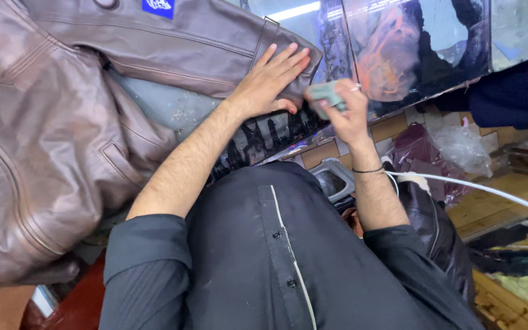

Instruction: The person wipes a brown leather jacket laid on a glass table using a cloth. They repeatedly rub the sleeves, back, and front panels, repositioning the jacket to access different areas. The jacket remains on the table throughout the clip.

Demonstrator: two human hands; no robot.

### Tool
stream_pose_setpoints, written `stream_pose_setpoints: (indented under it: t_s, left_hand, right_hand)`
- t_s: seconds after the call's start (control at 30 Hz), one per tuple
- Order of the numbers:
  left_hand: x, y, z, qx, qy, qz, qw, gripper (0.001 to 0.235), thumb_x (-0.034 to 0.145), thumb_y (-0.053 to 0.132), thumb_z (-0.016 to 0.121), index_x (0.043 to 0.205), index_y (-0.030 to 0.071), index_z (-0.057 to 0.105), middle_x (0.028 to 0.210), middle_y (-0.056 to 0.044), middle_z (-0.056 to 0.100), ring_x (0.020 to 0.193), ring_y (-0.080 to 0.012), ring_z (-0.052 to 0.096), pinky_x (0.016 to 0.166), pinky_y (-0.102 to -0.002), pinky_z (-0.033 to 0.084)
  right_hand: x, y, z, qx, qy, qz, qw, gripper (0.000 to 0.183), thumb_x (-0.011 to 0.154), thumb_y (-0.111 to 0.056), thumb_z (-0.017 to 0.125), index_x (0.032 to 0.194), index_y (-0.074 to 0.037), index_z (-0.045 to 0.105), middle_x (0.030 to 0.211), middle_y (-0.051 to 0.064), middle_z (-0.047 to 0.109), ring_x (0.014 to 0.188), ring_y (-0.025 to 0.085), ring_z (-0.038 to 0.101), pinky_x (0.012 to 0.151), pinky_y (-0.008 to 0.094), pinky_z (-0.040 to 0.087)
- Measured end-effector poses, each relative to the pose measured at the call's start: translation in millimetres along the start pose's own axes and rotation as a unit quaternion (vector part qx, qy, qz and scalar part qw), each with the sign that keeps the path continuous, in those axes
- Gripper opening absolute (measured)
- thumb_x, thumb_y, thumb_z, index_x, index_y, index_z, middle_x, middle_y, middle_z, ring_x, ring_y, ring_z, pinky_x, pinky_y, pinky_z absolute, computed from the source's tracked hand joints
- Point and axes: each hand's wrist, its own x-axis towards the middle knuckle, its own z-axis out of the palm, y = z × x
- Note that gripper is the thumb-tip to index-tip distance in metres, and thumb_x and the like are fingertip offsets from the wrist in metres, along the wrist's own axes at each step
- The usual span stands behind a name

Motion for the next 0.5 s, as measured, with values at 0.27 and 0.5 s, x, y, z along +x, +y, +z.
stream_pose_setpoints:
  t_s: [0.27,0.5]
  left_hand:
    - [4.8,4.1,5.6,0.043,-0.024,-0.030,0.998,0.124,0.063,0.053,0.090,0.162,0.007,0.032,0.170,-0.006,0.025,0.157,-0.0272,0.017,0.128,-0.054,0.012]
    - [6.2,4.5,4.5,0.050,-0.030,-0.032,0.998,0.129,0.059,0.055,0.089,0.161,0.005,0.030,0.169,-0.007,0.024,0.157,-0.0262,0.015,0.128,-0.054,0.009]
  right_hand:
    - [30.5,-14.2,-4.7,-0.123,0.009,-0.060,0.991,0.028,0.086,-0.003,0.079,0.114,-0.006,0.074,0.097,0.013,0.064,0.087,0.031,0.066,0.074,0.040,0.052]
    - [2.1,-44.8,-8.0,-0.112,-0.140,-0.199,0.963,0.037,0.070,-0.007,0.080,0.106,-0.007,0.073,0.093,0.008,0.067,0.079,0.030,0.065,0.070,0.041,0.051]
